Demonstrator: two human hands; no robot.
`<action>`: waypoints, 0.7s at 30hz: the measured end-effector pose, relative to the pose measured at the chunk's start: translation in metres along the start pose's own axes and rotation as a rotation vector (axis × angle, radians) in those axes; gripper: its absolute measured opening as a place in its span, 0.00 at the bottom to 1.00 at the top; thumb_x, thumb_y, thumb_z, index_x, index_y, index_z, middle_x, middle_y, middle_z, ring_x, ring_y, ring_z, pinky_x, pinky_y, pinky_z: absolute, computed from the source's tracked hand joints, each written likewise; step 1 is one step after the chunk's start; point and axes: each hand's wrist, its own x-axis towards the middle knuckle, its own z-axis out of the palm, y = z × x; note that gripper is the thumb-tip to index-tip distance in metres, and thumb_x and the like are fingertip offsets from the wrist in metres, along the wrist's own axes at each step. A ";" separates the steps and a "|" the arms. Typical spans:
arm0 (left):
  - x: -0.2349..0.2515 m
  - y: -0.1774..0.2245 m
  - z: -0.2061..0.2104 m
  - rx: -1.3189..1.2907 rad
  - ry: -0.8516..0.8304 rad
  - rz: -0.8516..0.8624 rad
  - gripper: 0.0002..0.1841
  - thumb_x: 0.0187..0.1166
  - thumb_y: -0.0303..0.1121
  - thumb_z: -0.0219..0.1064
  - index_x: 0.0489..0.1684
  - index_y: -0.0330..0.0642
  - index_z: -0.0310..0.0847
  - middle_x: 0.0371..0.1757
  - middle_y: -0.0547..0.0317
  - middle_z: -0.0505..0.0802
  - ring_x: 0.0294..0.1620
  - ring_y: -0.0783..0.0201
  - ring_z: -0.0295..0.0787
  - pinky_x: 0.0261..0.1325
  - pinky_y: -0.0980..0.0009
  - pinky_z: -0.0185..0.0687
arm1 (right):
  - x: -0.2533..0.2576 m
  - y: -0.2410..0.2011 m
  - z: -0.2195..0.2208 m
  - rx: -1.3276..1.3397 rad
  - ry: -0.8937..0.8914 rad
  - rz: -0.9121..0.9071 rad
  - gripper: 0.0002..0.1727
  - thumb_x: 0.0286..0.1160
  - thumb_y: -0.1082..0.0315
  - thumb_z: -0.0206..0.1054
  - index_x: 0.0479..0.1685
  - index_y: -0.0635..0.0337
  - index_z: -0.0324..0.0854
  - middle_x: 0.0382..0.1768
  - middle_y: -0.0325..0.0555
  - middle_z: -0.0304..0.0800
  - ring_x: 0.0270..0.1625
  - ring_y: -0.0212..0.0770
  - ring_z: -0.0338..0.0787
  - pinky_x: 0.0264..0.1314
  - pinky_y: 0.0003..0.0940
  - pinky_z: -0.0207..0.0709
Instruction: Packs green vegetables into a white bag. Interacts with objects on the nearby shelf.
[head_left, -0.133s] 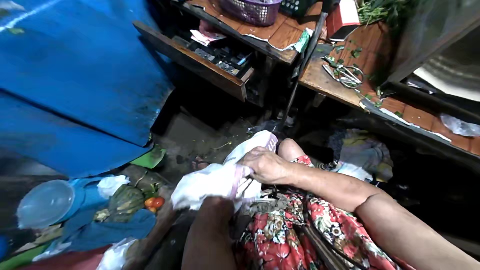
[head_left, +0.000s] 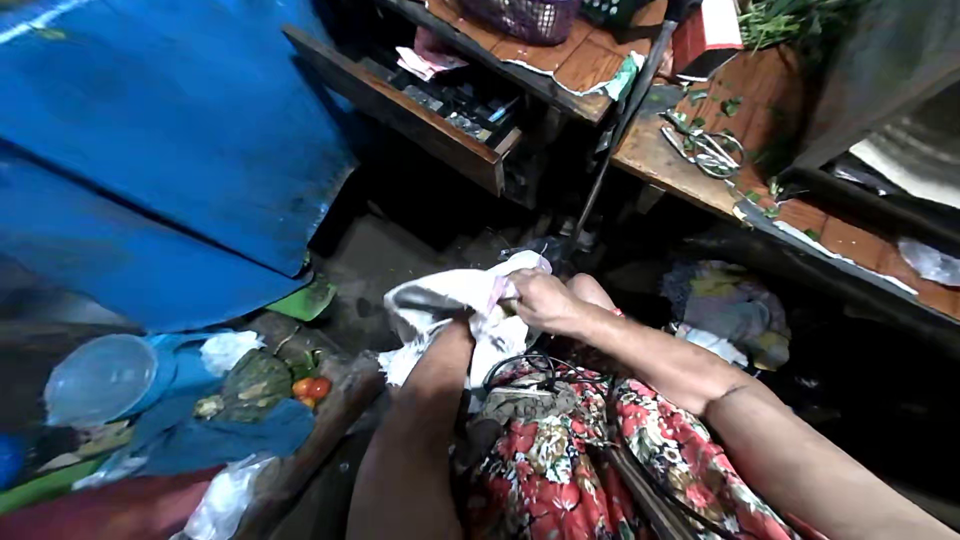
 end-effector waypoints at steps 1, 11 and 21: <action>0.031 0.012 -0.003 -0.211 -0.099 -0.054 0.21 0.93 0.32 0.53 0.79 0.28 0.70 0.77 0.34 0.80 0.81 0.45 0.74 0.84 0.53 0.64 | 0.004 0.010 0.003 0.018 0.018 0.046 0.14 0.82 0.64 0.65 0.53 0.65 0.89 0.55 0.57 0.92 0.63 0.55 0.89 0.70 0.57 0.77; 0.113 -0.015 -0.021 0.009 -0.092 0.031 0.19 0.75 0.43 0.72 0.57 0.39 0.87 0.54 0.34 0.91 0.59 0.34 0.88 0.61 0.27 0.77 | 0.015 0.088 0.020 0.187 -0.049 0.477 0.25 0.88 0.55 0.59 0.77 0.57 0.77 0.62 0.60 0.89 0.64 0.57 0.89 0.70 0.62 0.78; 0.117 -0.009 -0.022 -0.388 -0.037 -0.098 0.29 0.69 0.41 0.78 0.67 0.33 0.78 0.60 0.34 0.89 0.63 0.39 0.87 0.66 0.34 0.78 | -0.014 0.117 0.019 0.212 0.012 0.580 0.27 0.88 0.52 0.58 0.84 0.45 0.74 0.73 0.51 0.84 0.73 0.55 0.84 0.74 0.68 0.74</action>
